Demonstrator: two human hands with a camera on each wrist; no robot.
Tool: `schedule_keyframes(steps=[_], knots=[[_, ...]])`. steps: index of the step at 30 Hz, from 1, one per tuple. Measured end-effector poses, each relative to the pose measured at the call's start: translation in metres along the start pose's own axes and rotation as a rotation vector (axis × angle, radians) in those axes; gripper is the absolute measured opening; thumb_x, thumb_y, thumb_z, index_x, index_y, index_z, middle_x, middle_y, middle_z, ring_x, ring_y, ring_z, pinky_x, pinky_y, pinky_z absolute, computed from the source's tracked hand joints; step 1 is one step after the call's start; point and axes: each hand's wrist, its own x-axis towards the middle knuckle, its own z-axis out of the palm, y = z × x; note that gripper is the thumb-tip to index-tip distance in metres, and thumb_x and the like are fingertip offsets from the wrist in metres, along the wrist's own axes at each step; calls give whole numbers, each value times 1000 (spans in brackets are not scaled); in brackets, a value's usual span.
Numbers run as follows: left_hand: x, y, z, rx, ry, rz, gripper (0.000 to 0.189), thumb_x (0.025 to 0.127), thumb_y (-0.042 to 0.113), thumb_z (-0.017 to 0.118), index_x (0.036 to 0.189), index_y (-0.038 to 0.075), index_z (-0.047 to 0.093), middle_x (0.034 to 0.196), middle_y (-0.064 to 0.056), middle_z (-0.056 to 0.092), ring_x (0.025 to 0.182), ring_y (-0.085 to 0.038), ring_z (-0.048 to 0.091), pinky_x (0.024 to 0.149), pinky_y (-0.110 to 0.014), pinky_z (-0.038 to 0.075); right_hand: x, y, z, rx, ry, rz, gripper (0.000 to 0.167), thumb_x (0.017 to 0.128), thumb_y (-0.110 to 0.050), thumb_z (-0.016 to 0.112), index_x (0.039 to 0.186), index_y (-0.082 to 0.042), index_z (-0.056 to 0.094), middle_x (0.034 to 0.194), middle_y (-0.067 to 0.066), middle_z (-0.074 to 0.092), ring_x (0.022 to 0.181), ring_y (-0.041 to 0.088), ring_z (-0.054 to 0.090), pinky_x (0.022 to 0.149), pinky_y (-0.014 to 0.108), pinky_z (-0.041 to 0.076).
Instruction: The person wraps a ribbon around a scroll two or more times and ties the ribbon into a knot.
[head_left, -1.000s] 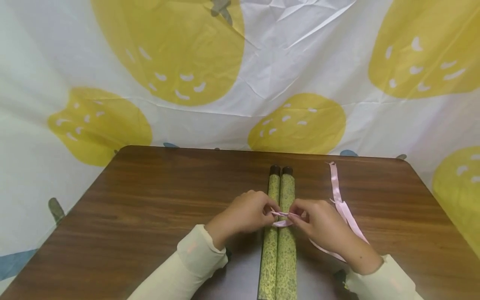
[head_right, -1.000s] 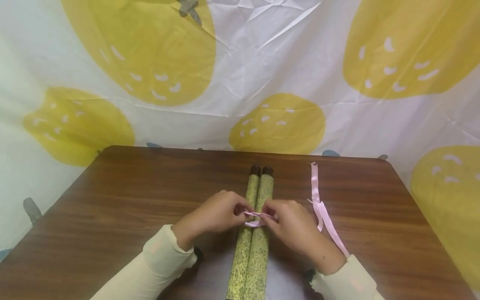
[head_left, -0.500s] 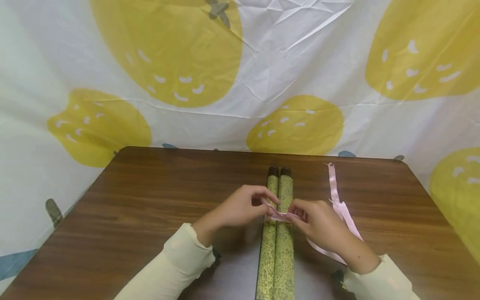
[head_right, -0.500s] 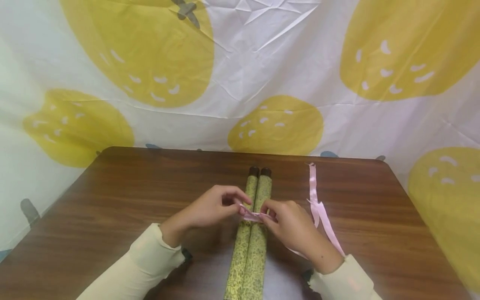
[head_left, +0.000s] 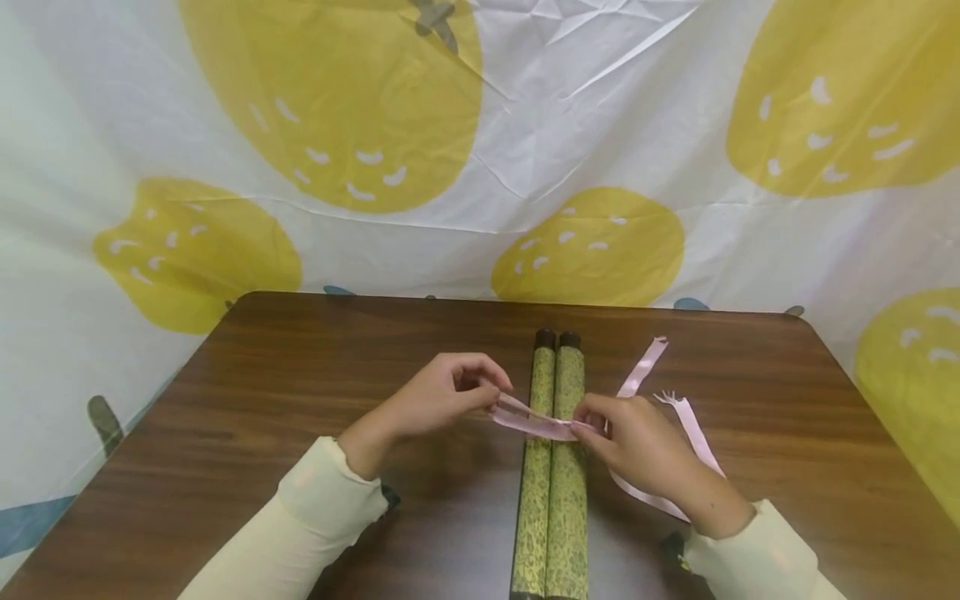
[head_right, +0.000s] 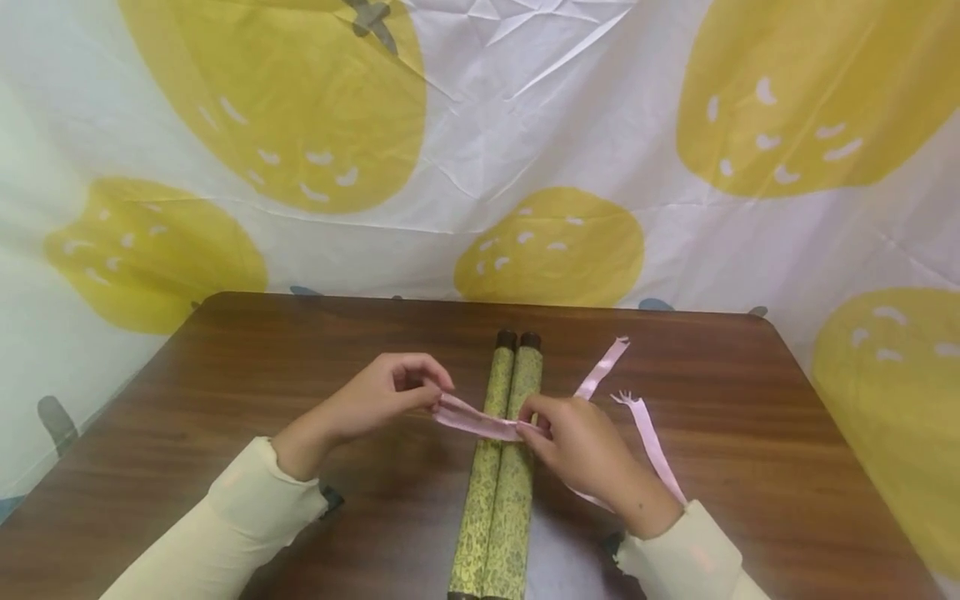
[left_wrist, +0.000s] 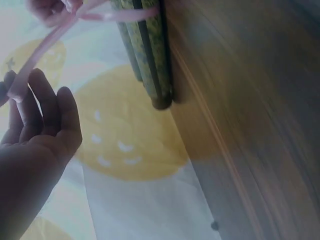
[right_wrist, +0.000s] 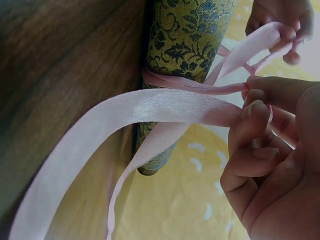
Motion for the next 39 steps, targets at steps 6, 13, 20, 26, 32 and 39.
schedule_keyframes(steps=[6,13,20,26,32,39], knots=[[-8,-2,-21,67,4,-26,10,94,15,67,101,9,72,83,0,67,74,-12,60,65,-24,50,0,2,-3,-24,9,-1,5,92,-21,72,88,-22,69,60,-13,48,51,-1,36,47,21,34],[-33,-7,-55,182,-53,-56,8,94,18,69,101,15,71,76,-5,63,66,-10,52,57,-22,42,1,1,-1,-1,-8,-10,4,93,-21,71,89,-21,70,61,-14,49,52,-1,38,48,20,36],[-45,-14,-81,217,-65,-96,12,93,20,70,104,15,70,64,2,51,52,-7,41,46,-22,34,4,3,-2,-13,-4,18,5,92,-23,72,88,-22,69,58,-15,49,50,-1,40,47,21,37],[-51,-16,-92,211,-89,-103,13,95,19,69,107,13,69,60,3,45,50,-6,36,46,-21,30,2,6,-1,-33,2,19,6,91,-24,73,87,-22,69,57,-15,46,49,-1,38,46,21,35],[-61,-17,-107,213,-77,-119,14,94,18,69,107,13,69,58,5,43,50,-5,34,45,-21,27,2,8,-2,-61,21,-3,9,90,-28,75,86,-24,69,58,-17,47,51,-1,38,48,21,35],[-67,-20,-120,250,-46,-117,13,93,18,70,106,14,69,59,6,41,52,-4,35,46,-22,29,2,8,-3,-53,7,13,8,90,-27,75,86,-24,69,59,-16,48,51,0,39,48,21,35]])
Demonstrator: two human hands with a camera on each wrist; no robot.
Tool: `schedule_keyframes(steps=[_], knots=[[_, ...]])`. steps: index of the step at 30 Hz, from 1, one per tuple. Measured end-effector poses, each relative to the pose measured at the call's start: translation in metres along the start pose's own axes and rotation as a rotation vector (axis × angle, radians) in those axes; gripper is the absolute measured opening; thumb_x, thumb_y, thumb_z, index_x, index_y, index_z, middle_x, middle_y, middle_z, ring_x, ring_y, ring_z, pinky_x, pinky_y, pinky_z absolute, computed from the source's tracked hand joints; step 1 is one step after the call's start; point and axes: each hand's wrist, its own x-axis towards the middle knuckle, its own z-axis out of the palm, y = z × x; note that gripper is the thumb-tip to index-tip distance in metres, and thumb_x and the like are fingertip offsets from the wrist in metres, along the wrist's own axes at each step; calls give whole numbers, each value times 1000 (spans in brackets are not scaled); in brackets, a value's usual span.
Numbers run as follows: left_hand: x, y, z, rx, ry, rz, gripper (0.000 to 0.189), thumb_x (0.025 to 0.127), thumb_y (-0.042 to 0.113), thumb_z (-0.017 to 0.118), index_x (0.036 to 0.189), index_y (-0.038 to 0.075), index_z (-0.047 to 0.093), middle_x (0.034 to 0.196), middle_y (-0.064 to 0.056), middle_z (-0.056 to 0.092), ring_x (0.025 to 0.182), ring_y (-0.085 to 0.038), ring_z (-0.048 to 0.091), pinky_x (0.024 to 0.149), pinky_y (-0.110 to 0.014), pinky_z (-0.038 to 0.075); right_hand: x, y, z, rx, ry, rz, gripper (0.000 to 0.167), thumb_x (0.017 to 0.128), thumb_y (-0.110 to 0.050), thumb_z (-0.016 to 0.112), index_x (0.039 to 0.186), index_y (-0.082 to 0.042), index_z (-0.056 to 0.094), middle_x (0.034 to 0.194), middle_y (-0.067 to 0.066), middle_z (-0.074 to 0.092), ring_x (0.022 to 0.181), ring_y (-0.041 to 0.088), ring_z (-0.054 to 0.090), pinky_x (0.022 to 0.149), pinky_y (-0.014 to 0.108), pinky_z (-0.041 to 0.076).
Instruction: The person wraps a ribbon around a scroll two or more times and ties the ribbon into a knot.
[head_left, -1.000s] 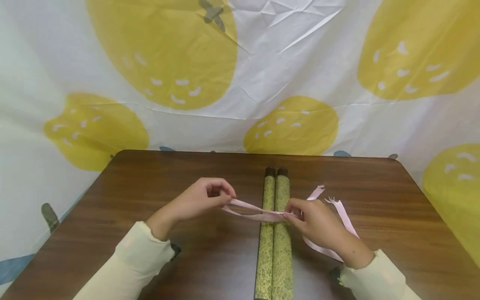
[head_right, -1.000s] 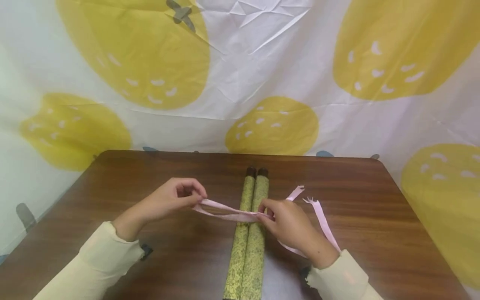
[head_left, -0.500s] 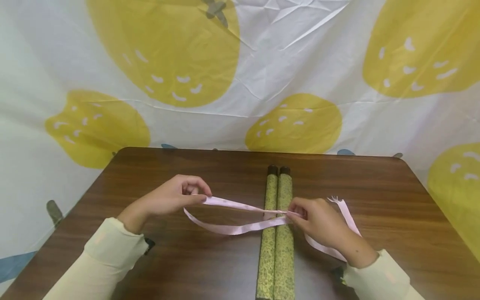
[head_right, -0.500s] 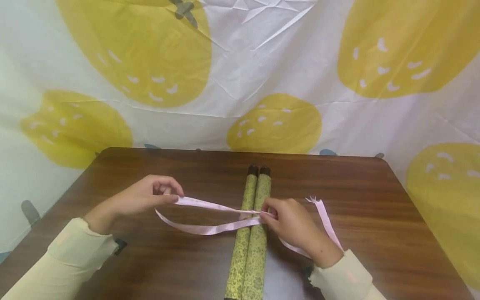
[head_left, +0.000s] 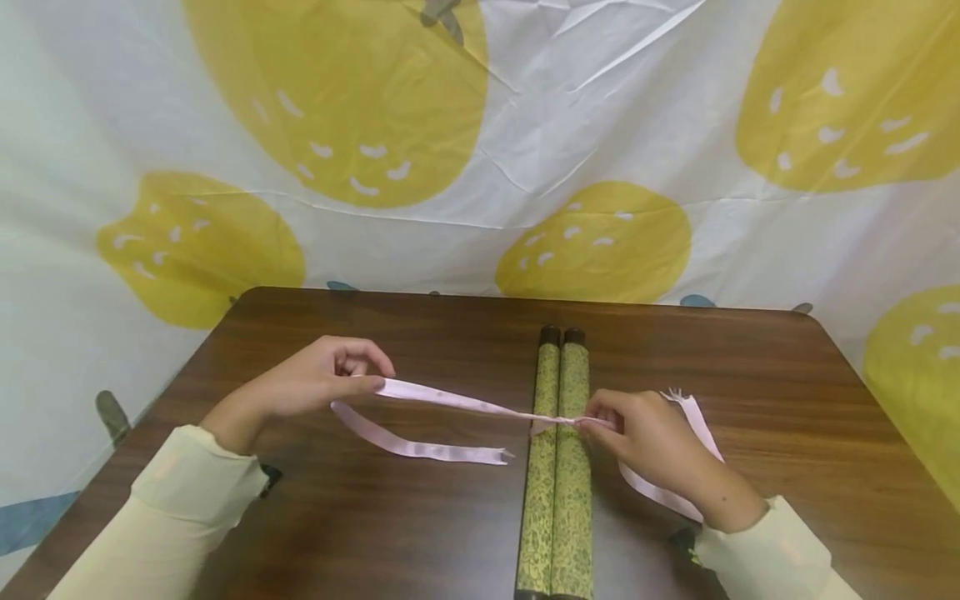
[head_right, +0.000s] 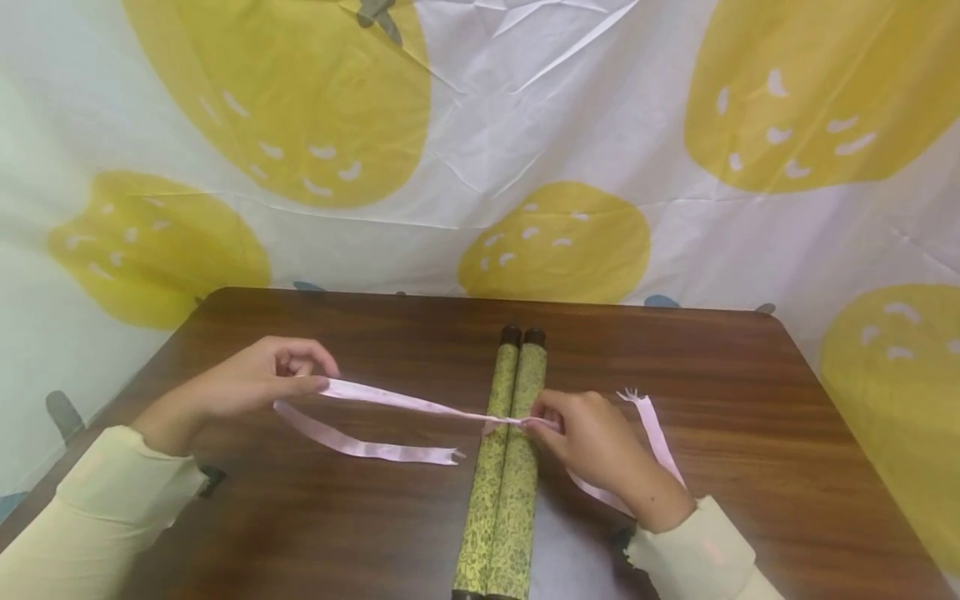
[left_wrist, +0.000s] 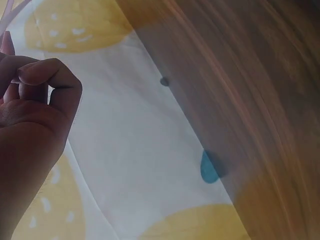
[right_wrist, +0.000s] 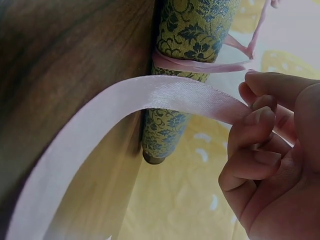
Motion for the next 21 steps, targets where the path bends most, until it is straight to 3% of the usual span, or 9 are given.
schedule_keyframes(steps=[13,21], knots=[[-8,-7,-11,38,14,-21,13,94,19,69,105,11,69,60,6,42,52,-4,36,46,-23,32,-6,5,-8,27,-46,54,9,93,-29,71,87,-22,72,61,-12,51,52,3,40,49,23,36],[-12,-9,-13,47,4,-51,16,94,20,70,106,10,69,61,4,44,54,-6,38,47,-23,32,-9,13,-9,24,-60,52,12,92,-24,72,81,-20,70,58,-12,49,51,4,39,48,23,35]])
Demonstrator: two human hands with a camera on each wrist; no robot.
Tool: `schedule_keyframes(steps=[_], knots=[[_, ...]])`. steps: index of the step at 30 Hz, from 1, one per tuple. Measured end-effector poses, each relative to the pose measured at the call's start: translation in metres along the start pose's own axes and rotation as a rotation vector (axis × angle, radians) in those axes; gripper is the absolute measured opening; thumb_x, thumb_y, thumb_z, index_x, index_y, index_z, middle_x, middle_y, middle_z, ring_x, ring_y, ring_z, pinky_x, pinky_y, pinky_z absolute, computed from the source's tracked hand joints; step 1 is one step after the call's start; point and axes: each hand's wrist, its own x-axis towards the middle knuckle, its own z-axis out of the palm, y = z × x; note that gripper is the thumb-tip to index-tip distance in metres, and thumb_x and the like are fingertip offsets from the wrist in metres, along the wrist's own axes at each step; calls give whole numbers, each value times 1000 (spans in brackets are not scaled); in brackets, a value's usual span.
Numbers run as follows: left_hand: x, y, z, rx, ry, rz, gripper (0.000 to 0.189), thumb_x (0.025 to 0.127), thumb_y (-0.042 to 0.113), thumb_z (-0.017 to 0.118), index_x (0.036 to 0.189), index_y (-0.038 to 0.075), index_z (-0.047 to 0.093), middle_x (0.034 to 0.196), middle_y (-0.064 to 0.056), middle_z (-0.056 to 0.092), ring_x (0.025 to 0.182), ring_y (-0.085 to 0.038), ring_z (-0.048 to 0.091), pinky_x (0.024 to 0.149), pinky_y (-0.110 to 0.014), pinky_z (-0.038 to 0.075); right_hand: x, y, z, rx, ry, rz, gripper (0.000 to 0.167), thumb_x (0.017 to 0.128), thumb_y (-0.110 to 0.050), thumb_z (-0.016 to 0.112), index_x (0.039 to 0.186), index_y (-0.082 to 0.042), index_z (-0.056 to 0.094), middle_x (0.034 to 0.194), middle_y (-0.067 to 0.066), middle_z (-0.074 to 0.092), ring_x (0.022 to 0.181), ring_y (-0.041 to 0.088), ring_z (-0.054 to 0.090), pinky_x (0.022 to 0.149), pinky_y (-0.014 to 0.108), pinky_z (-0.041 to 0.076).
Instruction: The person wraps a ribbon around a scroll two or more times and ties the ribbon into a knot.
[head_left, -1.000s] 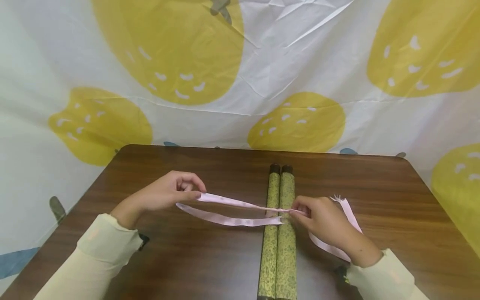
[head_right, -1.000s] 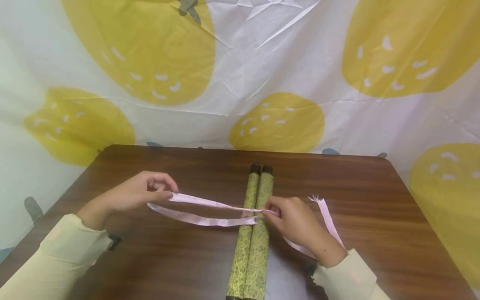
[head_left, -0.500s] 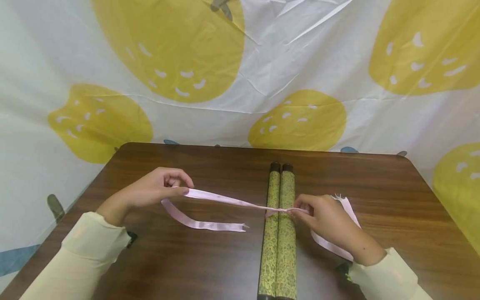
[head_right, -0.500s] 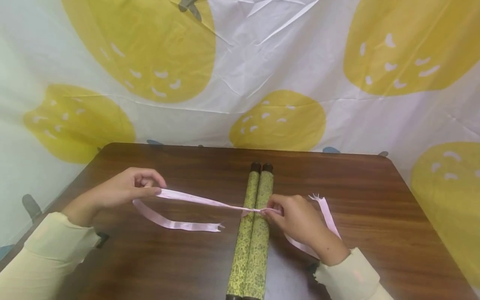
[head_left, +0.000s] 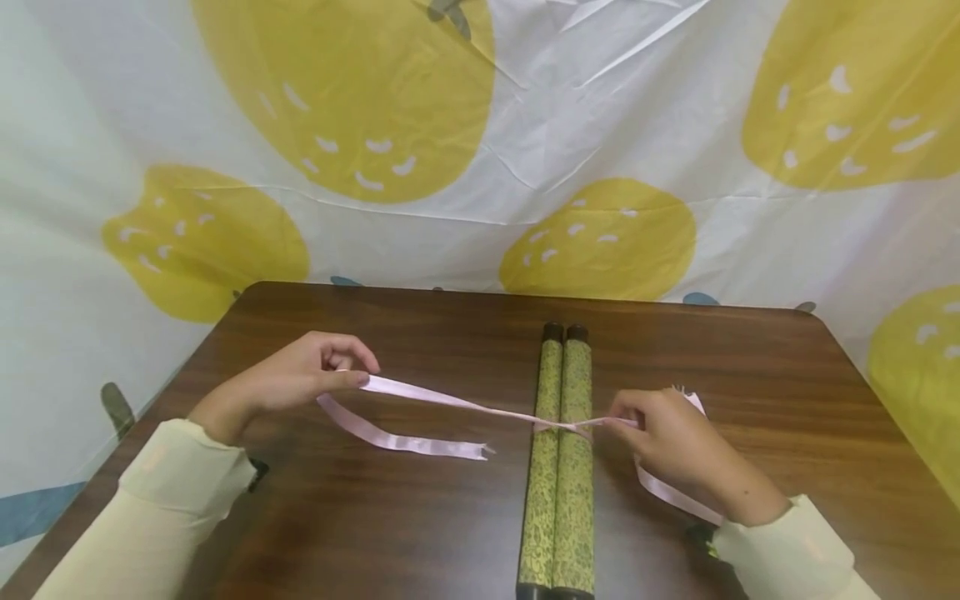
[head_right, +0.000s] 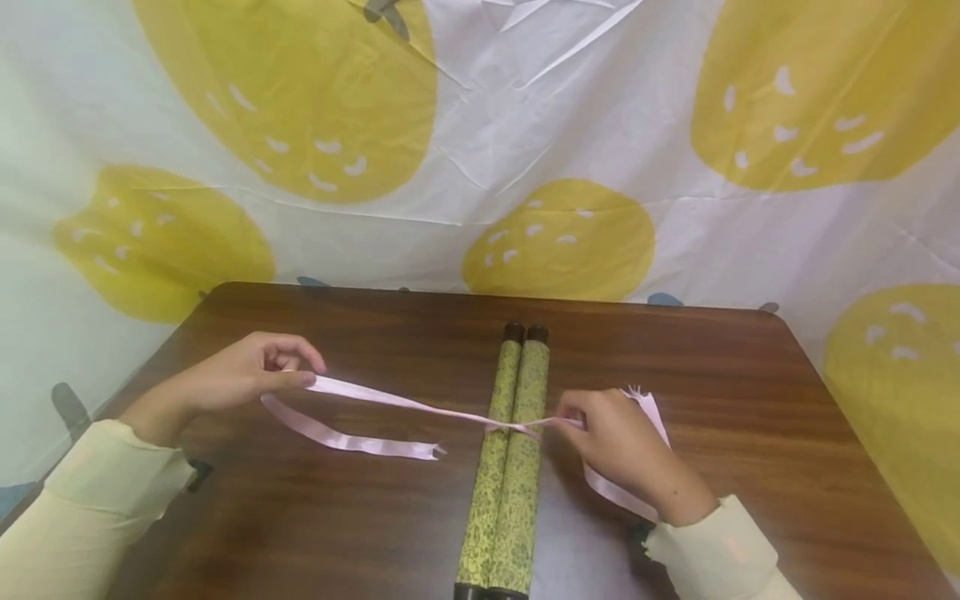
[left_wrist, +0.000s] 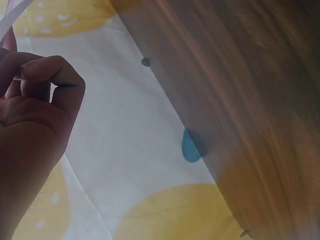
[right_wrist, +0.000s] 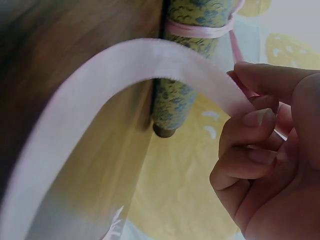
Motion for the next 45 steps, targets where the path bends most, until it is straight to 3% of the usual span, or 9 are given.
schedule_keyframes(steps=[5,12,19,23,28,34,36,39,45], knots=[[-1,-5,3,8,-31,-68,19,93,22,71,108,10,68,65,2,46,56,-8,41,51,-25,37,-3,8,1,18,-32,-30,15,90,-18,73,77,-18,67,57,-13,44,51,0,38,48,21,35],[3,-16,15,-86,-82,-184,18,93,11,69,109,5,67,73,-5,47,64,-16,49,59,-37,59,-2,15,3,38,-82,-35,17,91,-17,71,76,-19,66,58,-13,45,53,1,40,49,21,36],[6,-22,30,96,-97,-160,5,93,11,67,98,10,70,66,1,47,53,-12,47,48,-30,50,0,19,4,37,-98,-41,19,92,-18,71,75,-19,66,59,-12,48,53,1,42,49,21,37],[6,-21,36,180,-62,-146,4,92,10,66,94,11,70,62,1,49,48,-12,51,47,-30,48,0,18,6,47,-109,-26,19,92,-17,71,74,-19,65,59,-12,50,53,1,44,49,21,38],[5,-4,42,320,14,-171,7,94,17,64,94,11,68,65,0,60,43,-12,54,49,-31,49,-2,16,6,48,-130,14,14,92,-20,70,78,-18,69,64,-12,60,56,1,51,52,22,44],[9,28,52,635,88,-242,26,92,35,69,107,14,70,100,-5,68,83,-26,65,70,-47,52,-13,21,-10,-90,-20,-22,7,91,-26,72,88,-21,75,81,-12,69,76,6,62,70,32,52],[15,38,60,694,118,-217,29,90,35,72,110,14,70,107,-8,68,88,-30,67,70,-51,53,-19,25,-19,-118,10,-2,7,91,-27,72,91,-20,75,82,-12,69,77,7,64,70,35,53],[29,51,79,712,146,-145,26,89,35,74,106,16,70,97,-2,68,82,-26,67,65,-47,53,-26,34,-32,-147,30,65,6,90,-24,73,90,-18,74,78,-11,67,69,7,59,64,33,49],[60,77,127,696,90,-19,22,87,38,76,98,21,68,88,4,68,78,-20,66,62,-43,51,-38,57,-41,-190,18,194,9,89,-20,71,87,-11,70,69,-5,62,62,11,53,56,30,42]])
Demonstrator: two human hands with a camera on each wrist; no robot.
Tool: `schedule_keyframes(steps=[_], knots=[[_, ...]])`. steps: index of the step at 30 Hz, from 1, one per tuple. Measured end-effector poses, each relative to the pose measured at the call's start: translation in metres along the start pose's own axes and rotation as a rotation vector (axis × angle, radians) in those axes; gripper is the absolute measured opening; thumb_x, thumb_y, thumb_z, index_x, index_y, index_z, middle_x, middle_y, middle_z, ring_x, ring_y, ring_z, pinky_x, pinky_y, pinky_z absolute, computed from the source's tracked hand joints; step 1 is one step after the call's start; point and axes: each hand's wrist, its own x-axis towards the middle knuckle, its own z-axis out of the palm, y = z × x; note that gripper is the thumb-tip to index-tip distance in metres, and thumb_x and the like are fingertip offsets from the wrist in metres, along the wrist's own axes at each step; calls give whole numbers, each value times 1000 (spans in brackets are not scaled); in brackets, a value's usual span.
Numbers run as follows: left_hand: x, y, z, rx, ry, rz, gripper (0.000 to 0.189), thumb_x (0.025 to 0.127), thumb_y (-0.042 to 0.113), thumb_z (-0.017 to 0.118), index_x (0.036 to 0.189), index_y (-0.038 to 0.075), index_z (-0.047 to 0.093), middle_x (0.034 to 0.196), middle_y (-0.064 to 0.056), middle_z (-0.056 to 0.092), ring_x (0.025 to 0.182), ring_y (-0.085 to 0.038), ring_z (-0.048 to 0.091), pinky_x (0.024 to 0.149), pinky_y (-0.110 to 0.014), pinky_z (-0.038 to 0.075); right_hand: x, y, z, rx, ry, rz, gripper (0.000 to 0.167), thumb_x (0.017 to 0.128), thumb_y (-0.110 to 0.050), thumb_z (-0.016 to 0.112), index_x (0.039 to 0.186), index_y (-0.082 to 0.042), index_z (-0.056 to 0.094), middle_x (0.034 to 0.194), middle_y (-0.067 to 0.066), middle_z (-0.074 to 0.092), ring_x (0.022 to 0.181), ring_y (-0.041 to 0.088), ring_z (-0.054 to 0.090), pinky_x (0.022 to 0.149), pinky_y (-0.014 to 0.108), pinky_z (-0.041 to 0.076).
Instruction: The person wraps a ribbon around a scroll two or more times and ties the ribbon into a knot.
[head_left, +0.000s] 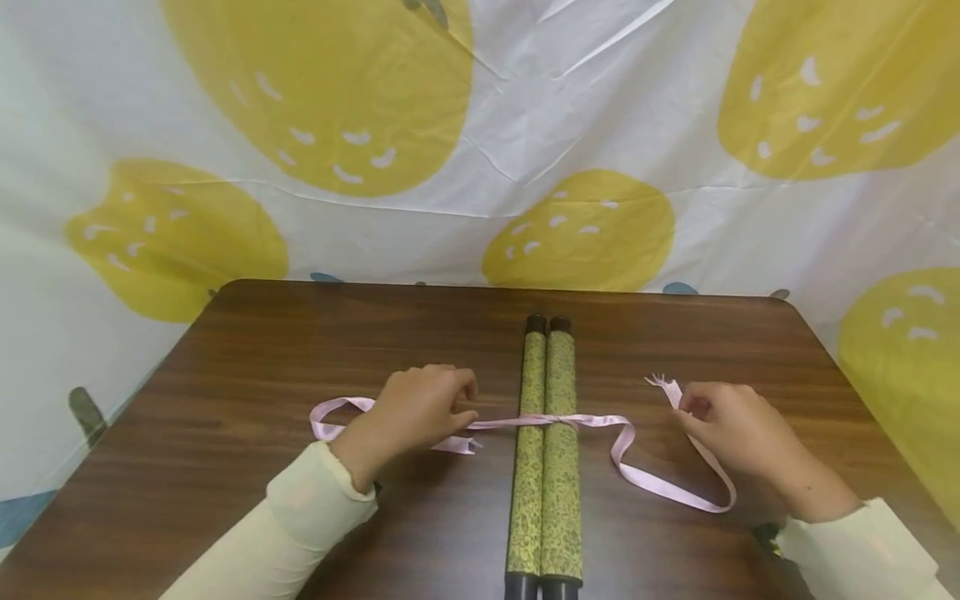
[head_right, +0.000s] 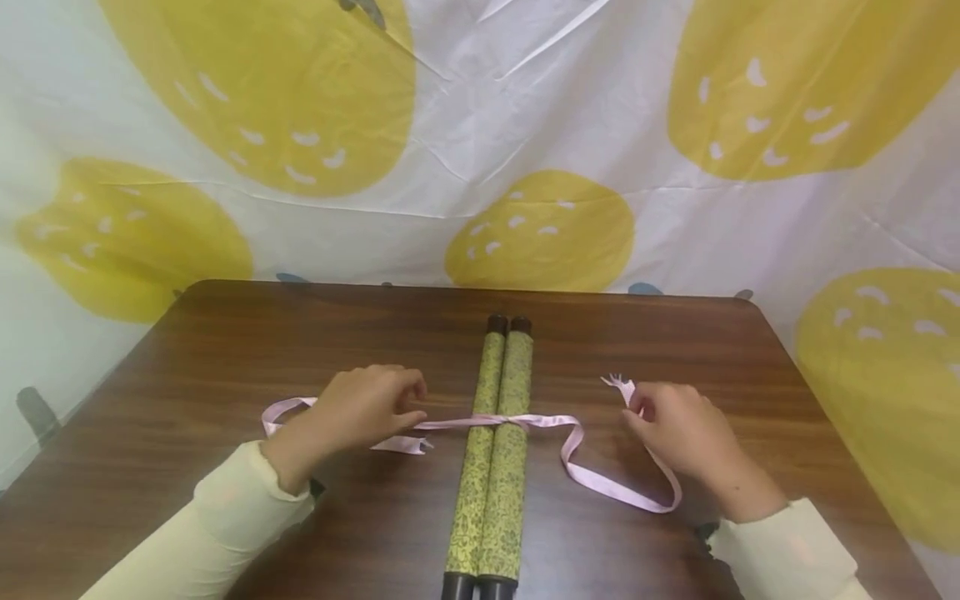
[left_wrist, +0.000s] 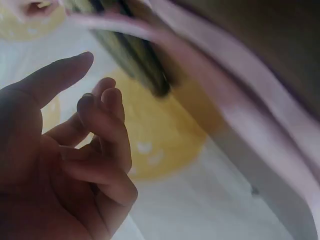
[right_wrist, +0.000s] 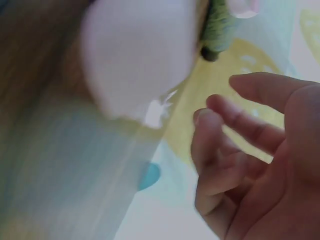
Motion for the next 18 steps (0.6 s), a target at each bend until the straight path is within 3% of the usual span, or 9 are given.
schedule_keyframes(steps=[5,11,15,18], knots=[[14,24,22,22,-26,47,20,83,36,78,87,21,64,81,3,67,73,-23,65,60,-44,50,-3,14,7,-22,-70,64,18,88,-25,71,90,-7,67,69,-3,63,62,13,55,53,32,43],[16,29,32,24,-22,63,23,79,25,77,69,23,57,65,6,58,59,-18,56,55,-38,46,0,16,15,-20,-121,52,23,84,-25,76,88,-5,65,72,1,65,61,16,55,53,34,45],[14,29,30,-47,-10,60,19,78,19,74,68,23,59,63,9,56,58,-15,53,53,-35,44,3,15,19,-53,-90,19,16,84,-18,75,83,-6,64,67,-1,60,60,16,52,53,34,44],[14,31,25,-159,-11,55,14,78,18,72,70,23,61,65,10,56,60,-12,53,54,-31,44,5,15,21,-76,-71,-4,13,86,-12,72,77,-10,63,63,-3,55,59,16,49,52,33,41]])
